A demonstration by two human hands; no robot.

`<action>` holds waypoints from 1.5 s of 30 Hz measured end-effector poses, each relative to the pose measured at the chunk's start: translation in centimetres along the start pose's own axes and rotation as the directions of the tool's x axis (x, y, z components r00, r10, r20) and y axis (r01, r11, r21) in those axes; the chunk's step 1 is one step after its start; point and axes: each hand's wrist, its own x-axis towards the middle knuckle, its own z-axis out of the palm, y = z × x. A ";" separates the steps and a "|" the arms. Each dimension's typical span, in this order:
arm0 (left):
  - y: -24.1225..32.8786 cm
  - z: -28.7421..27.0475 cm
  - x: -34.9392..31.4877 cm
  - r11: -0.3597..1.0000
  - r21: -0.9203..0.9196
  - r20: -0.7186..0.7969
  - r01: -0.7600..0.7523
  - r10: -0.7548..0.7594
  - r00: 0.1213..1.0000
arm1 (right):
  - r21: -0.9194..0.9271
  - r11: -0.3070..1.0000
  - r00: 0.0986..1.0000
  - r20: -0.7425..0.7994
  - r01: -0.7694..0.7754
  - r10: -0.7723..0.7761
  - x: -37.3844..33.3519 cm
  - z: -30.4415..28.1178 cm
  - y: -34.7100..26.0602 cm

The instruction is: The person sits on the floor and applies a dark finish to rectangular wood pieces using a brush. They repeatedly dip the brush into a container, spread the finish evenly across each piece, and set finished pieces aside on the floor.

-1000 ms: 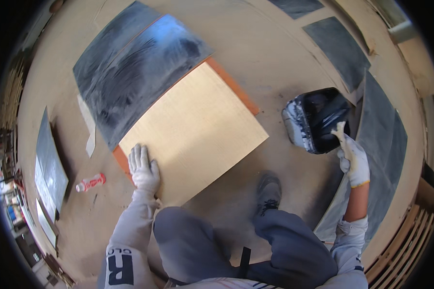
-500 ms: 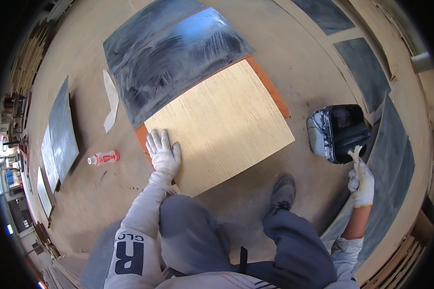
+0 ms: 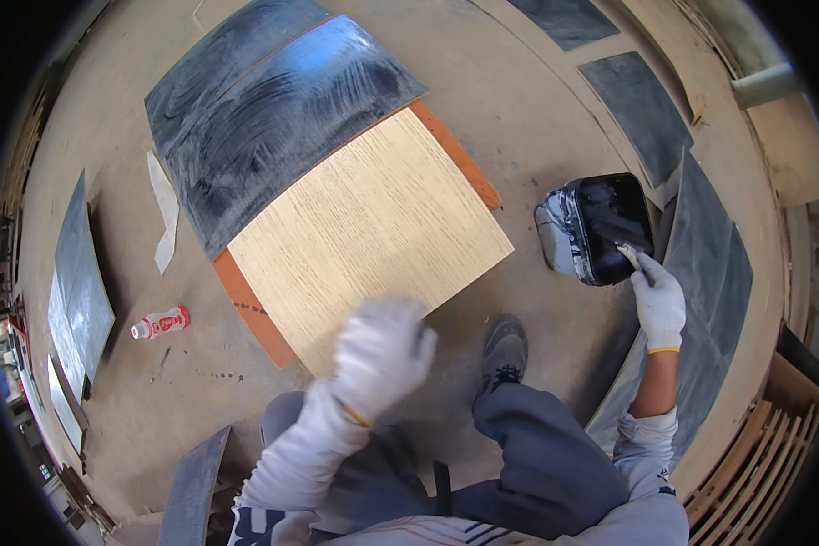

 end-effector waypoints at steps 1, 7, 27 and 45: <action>0.9 1.5 -0.3 0.999 0.005 0.158 -0.033 0.032 0.987 | -0.181 0.983 1.000 -0.028 -0.016 0.011 -0.5 -0.1 -2.2; 2.2 6.0 -1.7 0.976 -0.034 0.534 -0.213 0.198 0.822 | -0.488 0.873 0.991 -0.115 0.006 -0.071 -1.9 0.3 -5.6; 2.0 5.4 -0.3 0.984 -0.042 0.517 -0.171 0.168 0.839 | -0.452 0.891 0.992 -0.122 -0.035 -0.023 -1.0 1.9 -2.0; 5.3 7.1 -3.5 0.960 -0.157 0.706 -0.234 0.274 0.653 | 0.279 0.671 0.585 0.335 0.687 -0.739 -6.0 9.1 -21.4</action>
